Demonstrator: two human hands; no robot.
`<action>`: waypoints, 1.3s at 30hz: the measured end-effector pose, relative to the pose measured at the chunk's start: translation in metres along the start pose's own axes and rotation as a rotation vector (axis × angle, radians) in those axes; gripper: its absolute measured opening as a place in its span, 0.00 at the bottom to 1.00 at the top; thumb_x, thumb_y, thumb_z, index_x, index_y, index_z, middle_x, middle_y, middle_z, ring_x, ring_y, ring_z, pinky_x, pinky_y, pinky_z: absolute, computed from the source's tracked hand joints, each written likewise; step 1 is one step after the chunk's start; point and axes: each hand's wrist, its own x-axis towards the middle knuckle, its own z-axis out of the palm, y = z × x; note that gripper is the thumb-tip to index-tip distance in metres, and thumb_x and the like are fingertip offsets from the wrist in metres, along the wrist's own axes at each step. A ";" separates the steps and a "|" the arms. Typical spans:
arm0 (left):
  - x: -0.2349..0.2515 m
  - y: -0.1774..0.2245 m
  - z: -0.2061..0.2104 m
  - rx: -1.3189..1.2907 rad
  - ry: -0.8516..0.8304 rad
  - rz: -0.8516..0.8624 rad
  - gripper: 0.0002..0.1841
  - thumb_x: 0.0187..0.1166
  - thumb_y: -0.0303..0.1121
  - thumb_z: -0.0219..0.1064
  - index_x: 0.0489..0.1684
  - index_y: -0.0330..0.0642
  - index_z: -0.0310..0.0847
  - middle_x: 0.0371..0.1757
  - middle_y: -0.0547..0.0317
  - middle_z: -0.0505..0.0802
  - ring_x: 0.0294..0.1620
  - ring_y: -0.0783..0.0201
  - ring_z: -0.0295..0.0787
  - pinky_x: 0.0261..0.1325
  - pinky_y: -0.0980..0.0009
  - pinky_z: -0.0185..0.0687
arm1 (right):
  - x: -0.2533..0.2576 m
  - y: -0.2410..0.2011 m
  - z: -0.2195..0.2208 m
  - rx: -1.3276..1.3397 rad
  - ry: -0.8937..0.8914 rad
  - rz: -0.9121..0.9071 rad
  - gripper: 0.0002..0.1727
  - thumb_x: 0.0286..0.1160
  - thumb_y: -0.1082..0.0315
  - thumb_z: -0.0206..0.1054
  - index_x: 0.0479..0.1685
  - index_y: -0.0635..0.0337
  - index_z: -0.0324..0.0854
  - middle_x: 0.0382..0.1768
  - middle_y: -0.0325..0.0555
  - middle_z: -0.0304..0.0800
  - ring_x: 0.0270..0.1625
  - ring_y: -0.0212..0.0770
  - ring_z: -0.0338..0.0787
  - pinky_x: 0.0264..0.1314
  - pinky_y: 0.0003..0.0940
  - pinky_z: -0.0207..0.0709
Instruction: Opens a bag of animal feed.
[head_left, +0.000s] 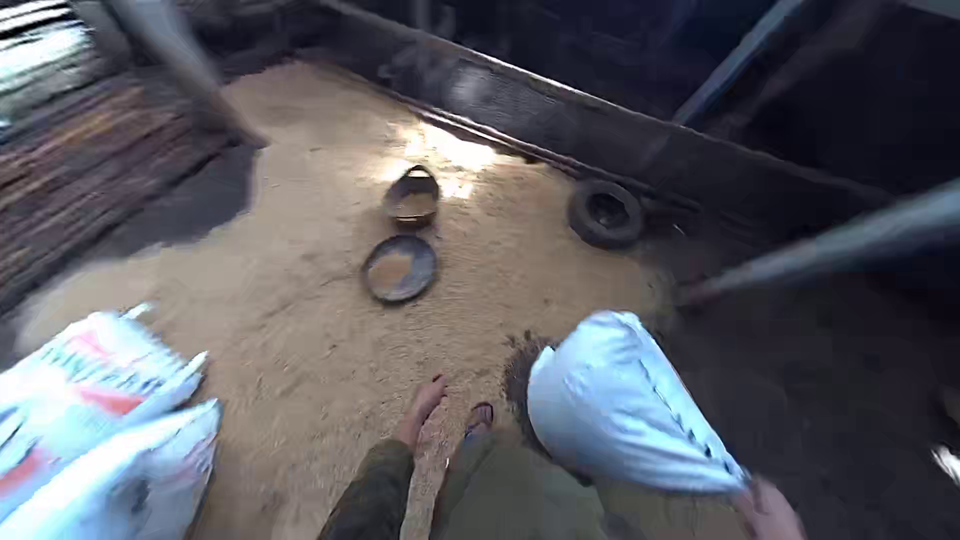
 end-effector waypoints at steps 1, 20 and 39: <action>0.002 0.007 0.011 0.074 -0.036 0.014 0.21 0.93 0.34 0.54 0.77 0.32 0.72 0.66 0.34 0.87 0.60 0.46 0.89 0.63 0.50 0.83 | 0.020 0.016 -0.006 0.093 0.169 0.099 0.22 0.90 0.58 0.55 0.72 0.64 0.74 0.50 0.45 0.84 0.44 0.32 0.82 0.46 0.31 0.80; 0.029 0.190 0.306 0.777 -0.475 0.813 0.37 0.77 0.52 0.74 0.81 0.39 0.70 0.74 0.42 0.84 0.73 0.47 0.83 0.76 0.45 0.76 | 0.054 0.066 -0.028 0.638 0.404 0.540 0.16 0.87 0.62 0.57 0.24 0.47 0.67 0.09 0.24 0.52 0.09 0.23 0.49 0.11 0.19 0.45; 0.066 0.210 0.295 0.359 -0.842 0.348 0.24 0.76 0.23 0.71 0.71 0.38 0.70 0.66 0.47 0.84 0.53 0.59 0.91 0.58 0.59 0.89 | 0.185 -0.108 0.168 -0.243 -0.105 0.213 0.26 0.82 0.55 0.70 0.70 0.67 0.79 0.60 0.60 0.88 0.56 0.54 0.91 0.64 0.54 0.82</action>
